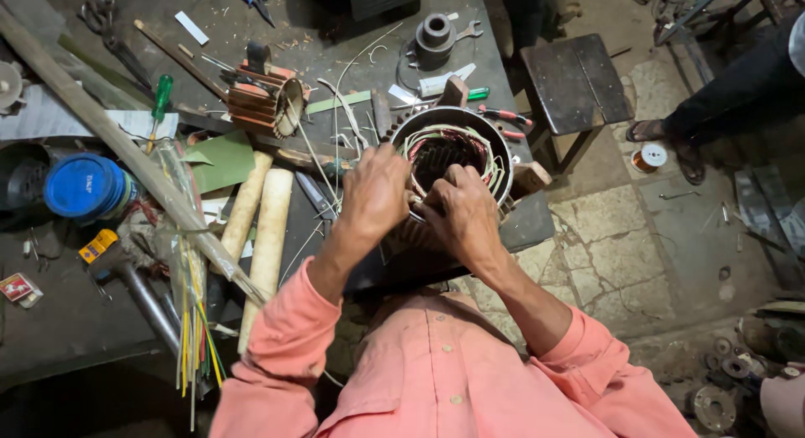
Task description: The person works on a motor stator, repeatedly inserting and adjusting thin wooden sticks into the winding slots. They handle the stator and sticks by hand, occasionally reaching for additional sticks from the workbench. The task continues throughout the clip without a visible final state.
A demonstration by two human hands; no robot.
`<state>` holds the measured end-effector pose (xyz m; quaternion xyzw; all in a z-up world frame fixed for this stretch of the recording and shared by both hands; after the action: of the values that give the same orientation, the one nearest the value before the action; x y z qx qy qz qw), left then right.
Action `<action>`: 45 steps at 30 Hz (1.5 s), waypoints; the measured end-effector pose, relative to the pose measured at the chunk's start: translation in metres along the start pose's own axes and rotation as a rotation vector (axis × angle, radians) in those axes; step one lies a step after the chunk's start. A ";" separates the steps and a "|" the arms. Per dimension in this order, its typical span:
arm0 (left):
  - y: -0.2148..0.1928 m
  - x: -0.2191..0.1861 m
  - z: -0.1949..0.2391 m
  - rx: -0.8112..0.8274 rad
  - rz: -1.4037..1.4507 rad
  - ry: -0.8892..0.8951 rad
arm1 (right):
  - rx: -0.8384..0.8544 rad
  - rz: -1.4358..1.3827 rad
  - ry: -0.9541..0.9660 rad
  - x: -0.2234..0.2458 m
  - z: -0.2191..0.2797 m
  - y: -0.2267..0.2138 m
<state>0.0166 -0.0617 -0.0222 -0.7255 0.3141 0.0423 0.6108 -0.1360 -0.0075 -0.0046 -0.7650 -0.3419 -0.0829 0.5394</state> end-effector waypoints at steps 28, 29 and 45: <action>-0.036 -0.004 -0.031 0.336 0.131 0.489 | 0.029 -0.149 0.090 -0.018 0.014 -0.009; -0.037 -0.004 -0.029 0.323 0.135 0.501 | 0.022 -0.148 0.094 -0.017 0.013 -0.010; -0.035 -0.002 -0.022 0.234 0.177 0.524 | -0.350 -0.530 0.382 -0.049 0.060 -0.042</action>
<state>0.0255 -0.0791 0.0146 -0.6063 0.5258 -0.1299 0.5823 -0.2130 0.0318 -0.0209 -0.7013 -0.4017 -0.4183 0.4145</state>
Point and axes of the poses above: each hand's wrist, its own z-axis away from the middle knuckle, its own y-axis out of the palm, x = y × z, the point moved 3 cm from there along -z, towards the middle knuckle, and after that the axes turned 5 degrees about -y, right-handed, at the moved point
